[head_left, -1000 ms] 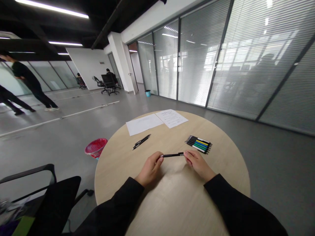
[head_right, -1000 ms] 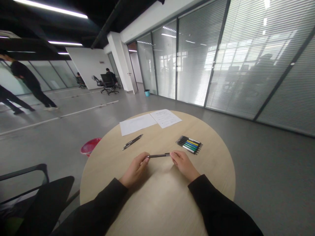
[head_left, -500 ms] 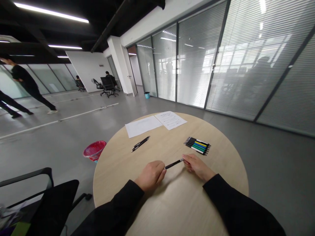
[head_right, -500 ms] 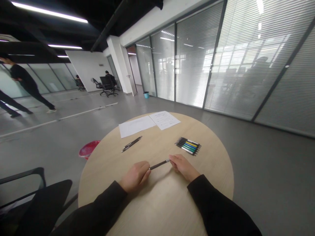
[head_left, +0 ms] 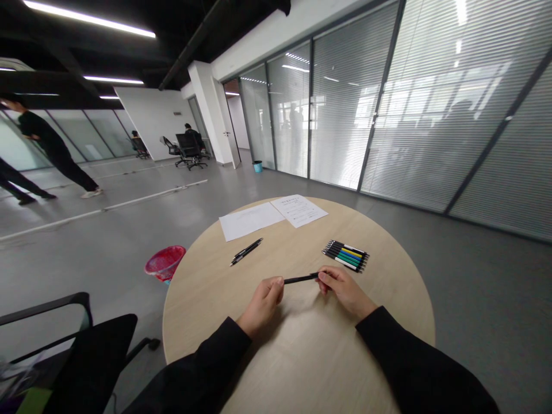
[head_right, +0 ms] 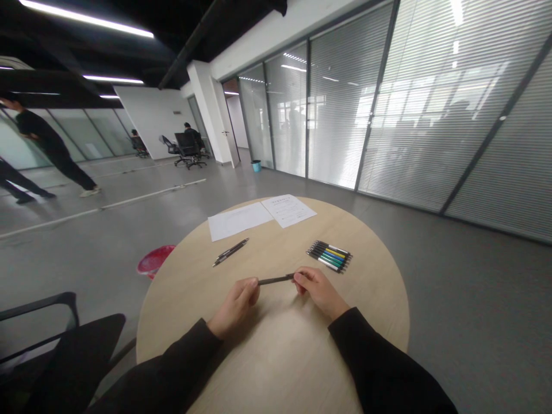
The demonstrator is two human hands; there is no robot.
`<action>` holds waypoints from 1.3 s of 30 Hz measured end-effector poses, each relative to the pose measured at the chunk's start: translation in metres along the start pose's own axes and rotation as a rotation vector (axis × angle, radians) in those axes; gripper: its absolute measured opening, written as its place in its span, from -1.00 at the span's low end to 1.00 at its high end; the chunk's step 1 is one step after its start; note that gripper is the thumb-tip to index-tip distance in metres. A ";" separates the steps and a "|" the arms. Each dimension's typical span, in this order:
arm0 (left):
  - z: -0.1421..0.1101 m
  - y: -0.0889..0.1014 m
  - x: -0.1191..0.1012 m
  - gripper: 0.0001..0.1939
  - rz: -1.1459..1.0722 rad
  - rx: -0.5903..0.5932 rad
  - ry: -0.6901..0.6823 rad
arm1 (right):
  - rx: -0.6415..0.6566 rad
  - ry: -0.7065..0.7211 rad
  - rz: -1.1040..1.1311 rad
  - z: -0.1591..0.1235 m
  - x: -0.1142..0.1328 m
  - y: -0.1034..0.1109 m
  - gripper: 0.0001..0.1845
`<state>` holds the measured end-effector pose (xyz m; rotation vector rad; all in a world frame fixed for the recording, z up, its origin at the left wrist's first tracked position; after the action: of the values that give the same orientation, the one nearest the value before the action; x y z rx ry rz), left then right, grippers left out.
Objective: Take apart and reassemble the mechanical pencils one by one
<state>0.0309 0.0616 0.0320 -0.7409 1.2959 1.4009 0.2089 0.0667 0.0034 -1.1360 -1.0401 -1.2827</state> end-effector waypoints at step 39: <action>0.018 0.021 0.019 -0.65 -0.083 -0.140 -0.004 | -0.188 0.095 -0.143 0.009 -0.014 0.024 -0.72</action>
<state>0.0102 0.0866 0.0250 -0.8756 1.1594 1.4353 0.2324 0.0772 -0.0104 -1.1440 -0.9597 -1.5598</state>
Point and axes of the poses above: each hand's wrist, its own z-axis towards the middle knuckle, its own y-axis out of the back of the hand, x = y × z, the point moved 10 cm from there along z, towards the middle knuckle, and after that the axes turned 14 degrees about -x, right-handed, at the moved point
